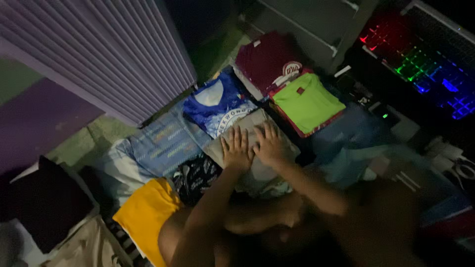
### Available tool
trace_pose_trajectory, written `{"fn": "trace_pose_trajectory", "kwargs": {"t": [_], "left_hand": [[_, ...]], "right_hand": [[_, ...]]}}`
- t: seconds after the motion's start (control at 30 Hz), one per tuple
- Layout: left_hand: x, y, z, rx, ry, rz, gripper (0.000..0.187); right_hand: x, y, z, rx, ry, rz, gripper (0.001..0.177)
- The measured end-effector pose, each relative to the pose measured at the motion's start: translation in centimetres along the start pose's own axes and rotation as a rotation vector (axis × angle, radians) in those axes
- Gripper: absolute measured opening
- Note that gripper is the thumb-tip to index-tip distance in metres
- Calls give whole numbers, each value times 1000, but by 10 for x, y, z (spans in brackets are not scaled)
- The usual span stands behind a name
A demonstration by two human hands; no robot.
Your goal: The person picks up and sorts folded clothes by hand, moving shirts and shorts from various piles to organize them.
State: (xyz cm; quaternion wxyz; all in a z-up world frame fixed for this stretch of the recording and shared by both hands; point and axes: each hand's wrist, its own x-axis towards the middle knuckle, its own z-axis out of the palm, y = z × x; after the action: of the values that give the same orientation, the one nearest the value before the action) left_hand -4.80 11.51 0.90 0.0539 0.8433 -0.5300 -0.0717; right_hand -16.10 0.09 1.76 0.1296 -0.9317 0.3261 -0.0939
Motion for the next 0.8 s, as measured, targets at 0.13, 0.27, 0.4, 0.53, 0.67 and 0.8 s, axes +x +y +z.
{"fn": "trace_pose_trajectory", "kwargs": {"t": [0.13,0.27,0.4,0.53,0.67,0.8], "left_hand": [[4,0,-3,-40,16,5,75],[0,1,1,2,105,5,75],[-2,1,-3,-20,69,-1,76],[-4,1,2,-45,174,7,75],[-5,0,7,-19,196,13,73],[-5,0,7,-40,211,19,73]], "right_hand": [[1,-6,-6,71,112,-36,70],[-2,-7,-10,105,13,40,70],[-3,-7,-14,115,39,-7,69],[-8,-8,-18,66,142,-68,74],[-12,-6,-15,42,145,-132,71],[-7,-2,-9,11,112,-147,67]]}}
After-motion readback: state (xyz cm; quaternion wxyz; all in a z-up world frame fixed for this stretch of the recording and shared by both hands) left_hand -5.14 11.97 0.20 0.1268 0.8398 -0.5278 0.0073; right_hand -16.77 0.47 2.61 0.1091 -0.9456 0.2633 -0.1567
